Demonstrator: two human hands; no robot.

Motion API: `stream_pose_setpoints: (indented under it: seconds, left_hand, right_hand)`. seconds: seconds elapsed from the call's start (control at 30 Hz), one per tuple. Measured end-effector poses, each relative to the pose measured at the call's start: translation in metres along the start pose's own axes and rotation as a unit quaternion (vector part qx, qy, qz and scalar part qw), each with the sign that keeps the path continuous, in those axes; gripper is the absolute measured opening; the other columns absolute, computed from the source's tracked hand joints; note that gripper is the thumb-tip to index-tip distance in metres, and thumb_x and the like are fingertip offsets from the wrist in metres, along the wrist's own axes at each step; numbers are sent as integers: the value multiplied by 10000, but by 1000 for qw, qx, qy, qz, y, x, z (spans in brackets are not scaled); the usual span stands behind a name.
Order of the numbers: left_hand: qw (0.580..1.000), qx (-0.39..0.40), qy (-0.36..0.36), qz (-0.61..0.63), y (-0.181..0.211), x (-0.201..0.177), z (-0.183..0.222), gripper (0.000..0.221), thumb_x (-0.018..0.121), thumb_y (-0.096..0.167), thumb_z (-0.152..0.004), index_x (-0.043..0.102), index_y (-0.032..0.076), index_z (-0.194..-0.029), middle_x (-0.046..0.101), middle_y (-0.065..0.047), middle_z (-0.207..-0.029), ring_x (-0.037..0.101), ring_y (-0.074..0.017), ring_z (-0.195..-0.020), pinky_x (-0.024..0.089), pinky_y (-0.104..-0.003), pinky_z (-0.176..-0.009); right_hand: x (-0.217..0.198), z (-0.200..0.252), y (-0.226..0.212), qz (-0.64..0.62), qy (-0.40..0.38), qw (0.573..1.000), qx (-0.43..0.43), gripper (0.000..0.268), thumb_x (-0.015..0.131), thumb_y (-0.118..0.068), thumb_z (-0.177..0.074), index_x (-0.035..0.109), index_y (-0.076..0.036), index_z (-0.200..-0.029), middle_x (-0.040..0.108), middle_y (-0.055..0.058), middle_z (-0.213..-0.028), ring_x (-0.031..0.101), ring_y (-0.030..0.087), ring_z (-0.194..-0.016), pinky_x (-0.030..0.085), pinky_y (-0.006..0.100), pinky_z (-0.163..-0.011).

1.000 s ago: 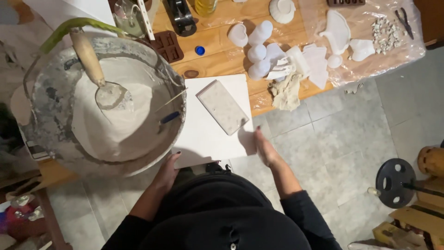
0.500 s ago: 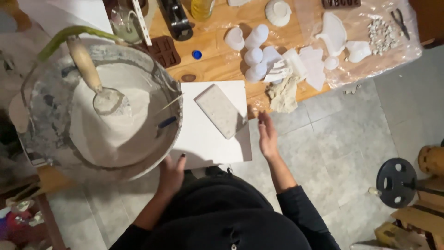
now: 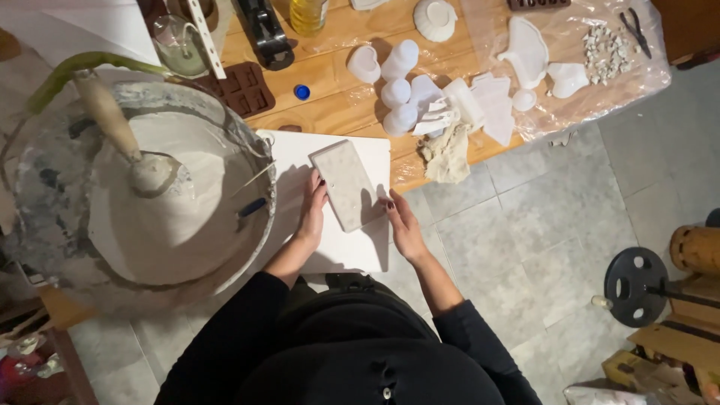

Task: Pouring a white mixture into a heart-shaped silicone mold and smoothing it using a spoon.

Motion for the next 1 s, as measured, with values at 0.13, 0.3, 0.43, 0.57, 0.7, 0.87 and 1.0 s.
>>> stream_pose_setpoints:
  seconds: [0.13,0.3,0.43,0.57,0.7,0.87,1.0]
  left_hand:
    - [998,57,-10,-30,-5,-21,-3,689,414,328,-1037,186,27,-1613,216,-179,-1695,243,-288,-1558,217,-434,-1267]
    - [928,188,48,-317,47,-57,77,547,405,314,-1096,416,-28,-1522,434,-230,-1568,407,-334,-1455,297,-414,-1219]
    - [894,86,95,-428,43,-92,135,398,525,256,-1055,615,-5,-1342,637,-214,-1350,580,-348,-1264,418,-430,-1109]
    - [936,58,43,-343,19,-85,115,422,494,266,-1051,563,-9,-1363,622,-202,-1334,605,-308,-1255,460,-403,-1116]
    - [996,30,26,-77,-1,-47,41,587,444,355,-1035,446,-49,-1460,521,-228,-1448,505,-310,-1385,420,-398,-1158]
    - [990,-97,61,86,-7,-20,-13,593,436,411,-1037,443,-27,-1437,556,-212,-1449,521,-281,-1380,368,-387,-1193]
    - [991,-9,78,106,6,-30,6,608,407,424,-1026,540,-46,-1389,633,-262,-1317,595,-317,-1265,421,-412,-1149]
  right_hand:
    - [-8,17,32,-38,4,999,29,546,428,-330,-1077,405,-33,-1535,641,123,-1383,582,244,-1277,436,369,-1096]
    - [-13,27,91,-230,80,946,215,514,452,-335,-1068,553,50,-1393,669,177,-1304,634,305,-1160,495,421,-994]
    - [-17,26,115,-267,97,924,254,490,454,-325,-1069,516,32,-1398,655,152,-1322,619,266,-1190,482,414,-1025]
    - [-26,14,61,-147,177,970,82,451,450,-285,-1068,509,1,-1412,668,115,-1300,620,226,-1215,488,400,-1021]
    - [-20,-15,31,-197,120,972,40,461,430,-255,-1065,471,-12,-1454,683,129,-1225,638,243,-1163,514,398,-997]
    - [0,-38,31,-230,85,968,48,451,426,-252,-1069,445,-24,-1458,690,121,-1192,654,238,-1130,522,394,-974]
    - [3,-34,30,-215,91,970,67,443,423,-254,-1068,462,-20,-1442,700,114,-1195,662,235,-1113,518,389,-962]
Point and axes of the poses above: each hand's wrist, its own z-axis away from the middle knuckle, its own x-axis out of the palm, y = z × x, the point moved 2 cm from there along -z, towards the middle knuckle
